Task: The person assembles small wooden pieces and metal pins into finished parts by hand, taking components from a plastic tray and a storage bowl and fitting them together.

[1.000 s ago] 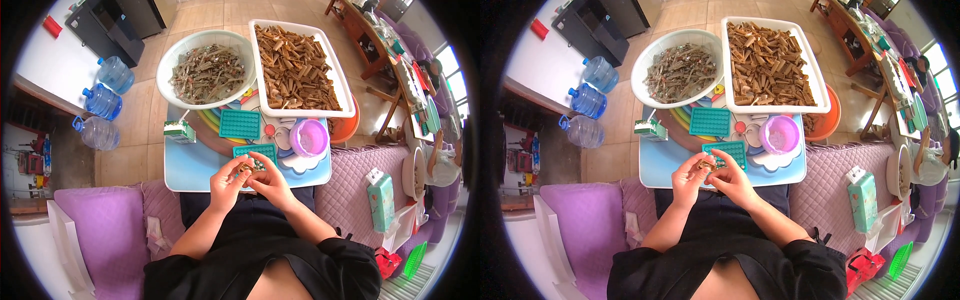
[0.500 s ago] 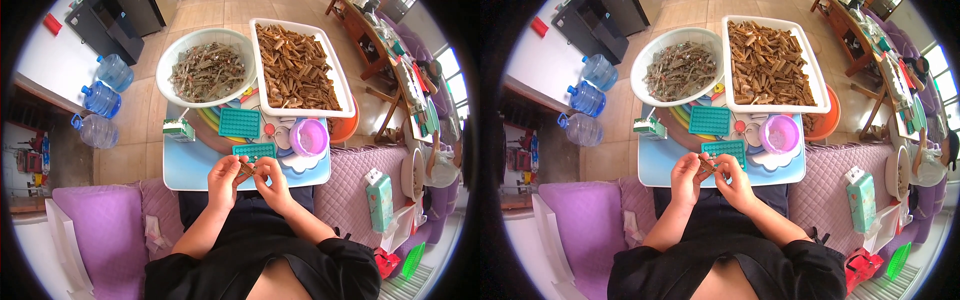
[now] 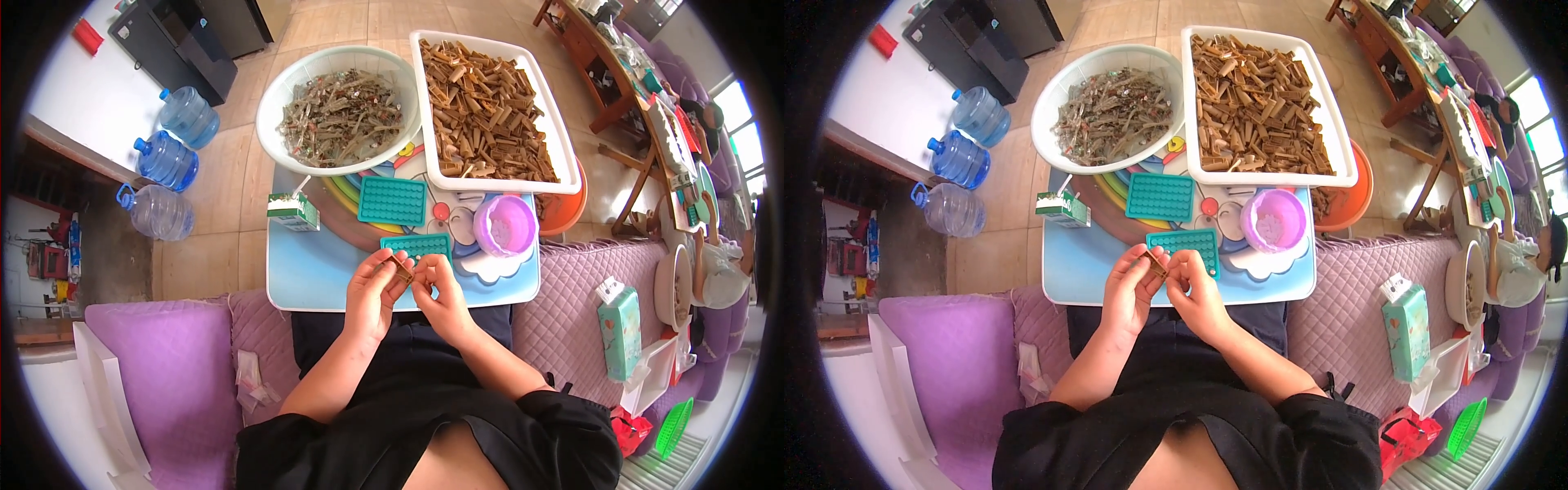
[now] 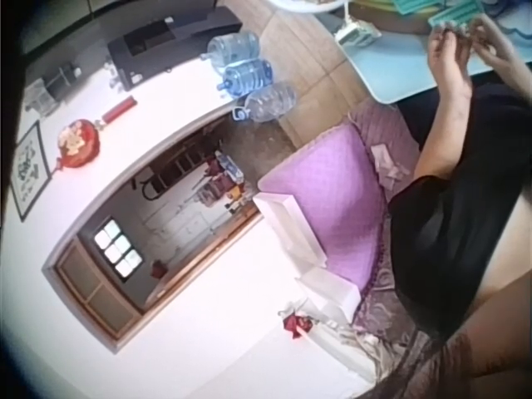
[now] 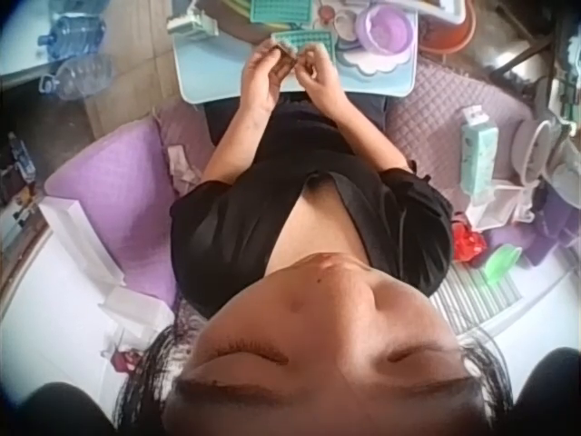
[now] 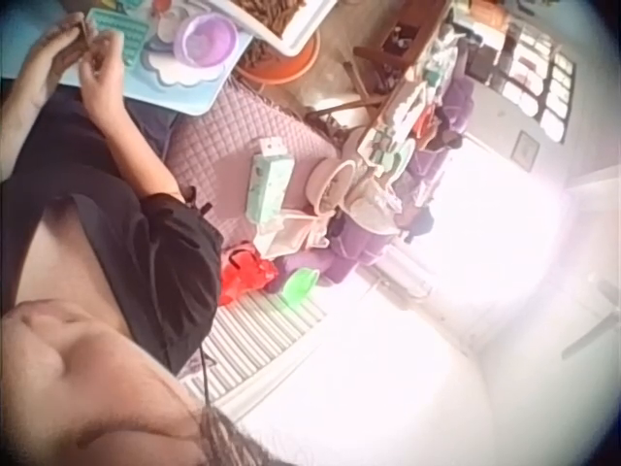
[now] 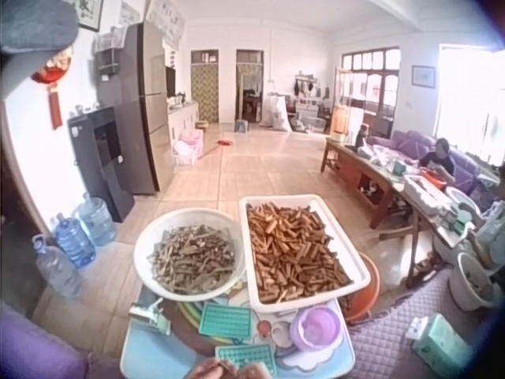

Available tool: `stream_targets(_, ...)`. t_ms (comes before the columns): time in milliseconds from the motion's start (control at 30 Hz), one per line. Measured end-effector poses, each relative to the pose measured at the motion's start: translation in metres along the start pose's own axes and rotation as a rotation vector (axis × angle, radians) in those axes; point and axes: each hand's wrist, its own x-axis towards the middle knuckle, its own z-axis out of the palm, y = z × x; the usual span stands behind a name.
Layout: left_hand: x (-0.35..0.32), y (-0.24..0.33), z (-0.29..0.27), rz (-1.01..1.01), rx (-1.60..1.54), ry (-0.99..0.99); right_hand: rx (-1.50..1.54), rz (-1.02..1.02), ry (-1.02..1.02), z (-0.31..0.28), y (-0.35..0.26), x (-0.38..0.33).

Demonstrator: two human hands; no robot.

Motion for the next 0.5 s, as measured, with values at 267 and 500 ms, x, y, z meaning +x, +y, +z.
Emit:
stream_targets(267,0.001,-0.002,-0.009,0.032,0.143,-0.023,0.045,0.030,-0.029,0.002,-0.003,0.001)
stream_targets(500,0.008,-0.003,-0.023,0.087,0.258,-0.038,0.017,0.063,-0.097,0.005,0.011,0.003)
